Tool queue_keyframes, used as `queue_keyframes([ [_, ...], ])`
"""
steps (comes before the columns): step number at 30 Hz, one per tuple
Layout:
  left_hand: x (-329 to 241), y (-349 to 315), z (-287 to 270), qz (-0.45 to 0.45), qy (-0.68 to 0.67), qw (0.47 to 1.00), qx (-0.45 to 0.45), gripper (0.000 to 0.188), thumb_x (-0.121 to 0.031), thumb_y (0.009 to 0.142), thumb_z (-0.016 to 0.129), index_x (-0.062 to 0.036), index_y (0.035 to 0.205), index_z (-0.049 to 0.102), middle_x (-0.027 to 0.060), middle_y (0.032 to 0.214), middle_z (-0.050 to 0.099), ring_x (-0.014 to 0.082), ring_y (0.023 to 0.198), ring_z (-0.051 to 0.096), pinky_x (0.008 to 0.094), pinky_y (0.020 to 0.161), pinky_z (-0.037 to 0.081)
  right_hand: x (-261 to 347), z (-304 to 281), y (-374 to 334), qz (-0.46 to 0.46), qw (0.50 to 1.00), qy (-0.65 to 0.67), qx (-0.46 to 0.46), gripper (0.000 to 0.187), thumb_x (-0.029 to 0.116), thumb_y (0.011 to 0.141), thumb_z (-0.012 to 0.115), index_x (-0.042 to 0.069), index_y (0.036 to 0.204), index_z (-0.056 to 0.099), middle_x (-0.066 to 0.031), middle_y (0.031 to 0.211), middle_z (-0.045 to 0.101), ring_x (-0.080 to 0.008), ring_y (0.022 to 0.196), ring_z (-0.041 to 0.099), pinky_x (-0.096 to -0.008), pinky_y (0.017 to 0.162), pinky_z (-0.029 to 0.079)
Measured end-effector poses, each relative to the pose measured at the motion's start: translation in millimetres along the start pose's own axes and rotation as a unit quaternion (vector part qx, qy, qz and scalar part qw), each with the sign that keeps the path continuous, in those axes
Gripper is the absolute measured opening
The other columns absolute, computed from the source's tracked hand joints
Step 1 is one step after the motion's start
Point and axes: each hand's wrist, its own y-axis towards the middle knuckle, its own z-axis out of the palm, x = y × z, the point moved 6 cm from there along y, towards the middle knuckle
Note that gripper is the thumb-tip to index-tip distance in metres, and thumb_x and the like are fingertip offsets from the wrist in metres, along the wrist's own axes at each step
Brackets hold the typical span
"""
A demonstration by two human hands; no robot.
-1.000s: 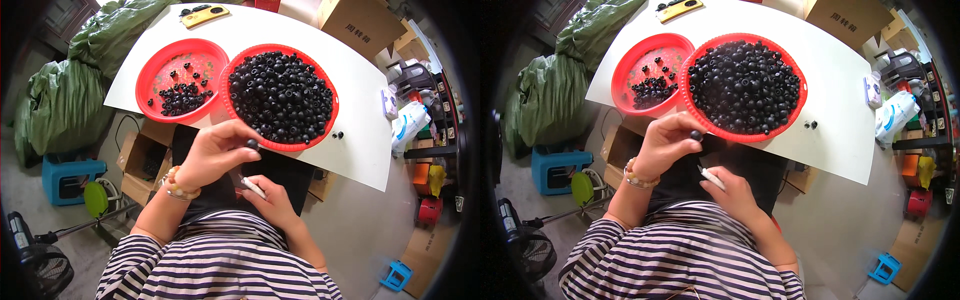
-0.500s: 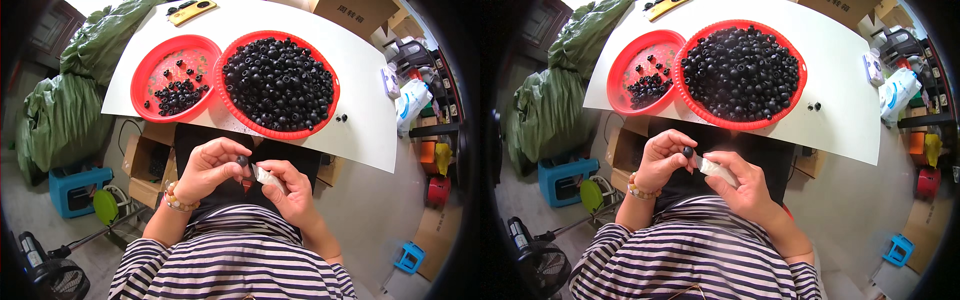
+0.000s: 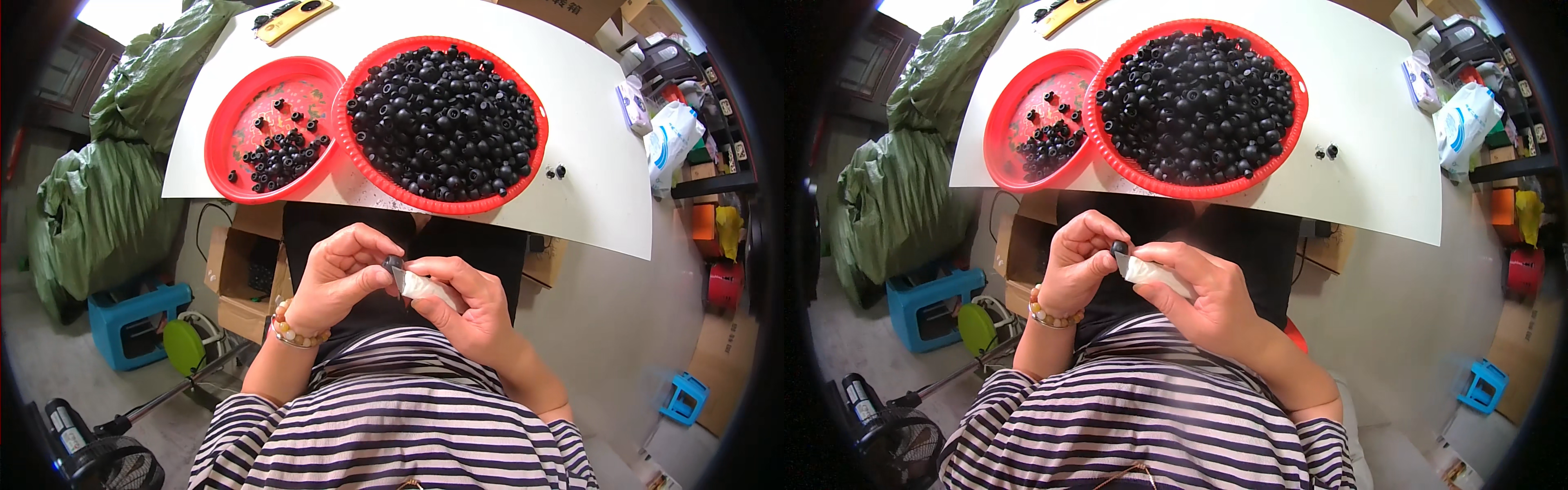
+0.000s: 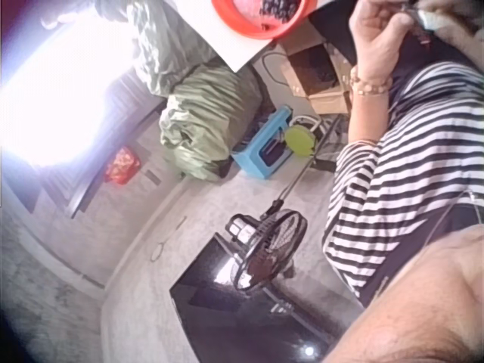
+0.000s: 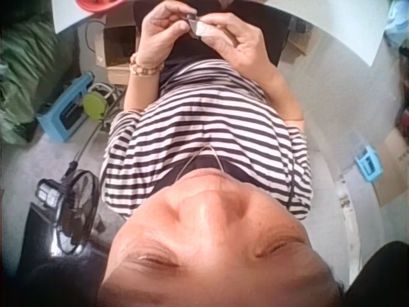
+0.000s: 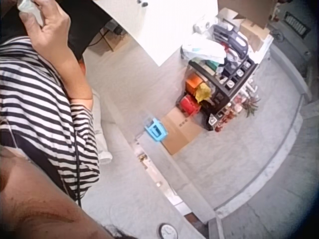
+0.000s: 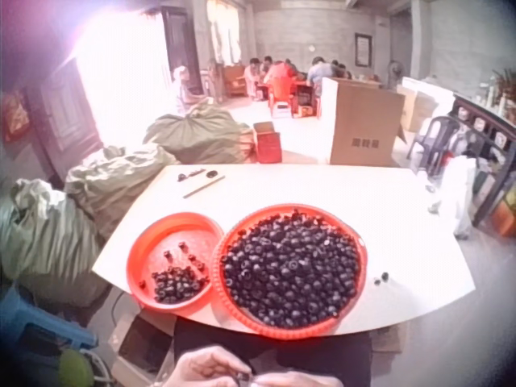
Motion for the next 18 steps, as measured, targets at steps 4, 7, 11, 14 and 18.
queue_keyframes([
  [4,-0.9,0.2,1.2,-0.003,0.003,1.000,0.000,0.028,-0.012,0.078,0.068,0.0004,0.096,0.052,0.0066,0.091,0.059,0.0105,0.083,0.059,0.0219,0.074,0.048,-1.4,-1.0,-0.8,0.011,1.000,0.000,-0.010,0.026,0.013,0.082,0.062,0.003,0.105,0.056,-0.0112,0.090,0.062,-0.0180,0.077,0.062,-0.0255,0.067,0.047],
  [7,-2.2,0.5,2.0,0.032,0.016,0.999,0.018,0.024,-0.008,0.082,0.062,0.0027,0.101,0.052,0.0079,0.088,0.061,0.0106,0.077,0.061,0.0212,0.069,0.049,-0.3,-0.9,-1.0,0.015,1.000,0.007,-0.013,0.027,0.013,0.082,0.062,0.003,0.106,0.056,-0.0118,0.091,0.062,-0.0188,0.079,0.062,-0.0260,0.069,0.048],
  [11,-3.4,-1.1,2.0,0.007,-0.001,1.000,-0.011,0.026,-0.011,0.076,0.070,0.0006,0.094,0.055,0.0063,0.091,0.059,0.0102,0.084,0.058,0.0213,0.075,0.046,0.7,0.7,-0.8,0.002,1.000,0.008,-0.011,0.028,0.012,0.082,0.061,0.003,0.108,0.056,-0.0130,0.094,0.062,-0.0194,0.082,0.062,-0.0266,0.071,0.048],
  [14,-2.3,-1.2,0.7,0.013,0.001,1.000,-0.013,0.025,-0.010,0.075,0.070,0.0004,0.092,0.057,0.0064,0.091,0.059,0.0104,0.084,0.057,0.0215,0.075,0.046,2.9,0.8,-1.7,0.008,1.000,-0.007,-0.006,0.028,0.010,0.082,0.061,0.003,0.109,0.057,-0.0133,0.096,0.062,-0.0195,0.083,0.062,-0.0268,0.072,0.048],
  [18,-2.8,-0.9,0.8,0.014,0.004,1.000,-0.016,0.022,-0.010,0.075,0.070,0.0002,0.090,0.058,0.0064,0.090,0.059,0.0108,0.083,0.057,0.0220,0.074,0.045,1.4,1.8,-2.4,0.015,1.000,0.005,-0.010,0.028,0.009,0.082,0.061,0.003,0.109,0.057,-0.0127,0.096,0.062,-0.0190,0.083,0.062,-0.0264,0.072,0.048],
])
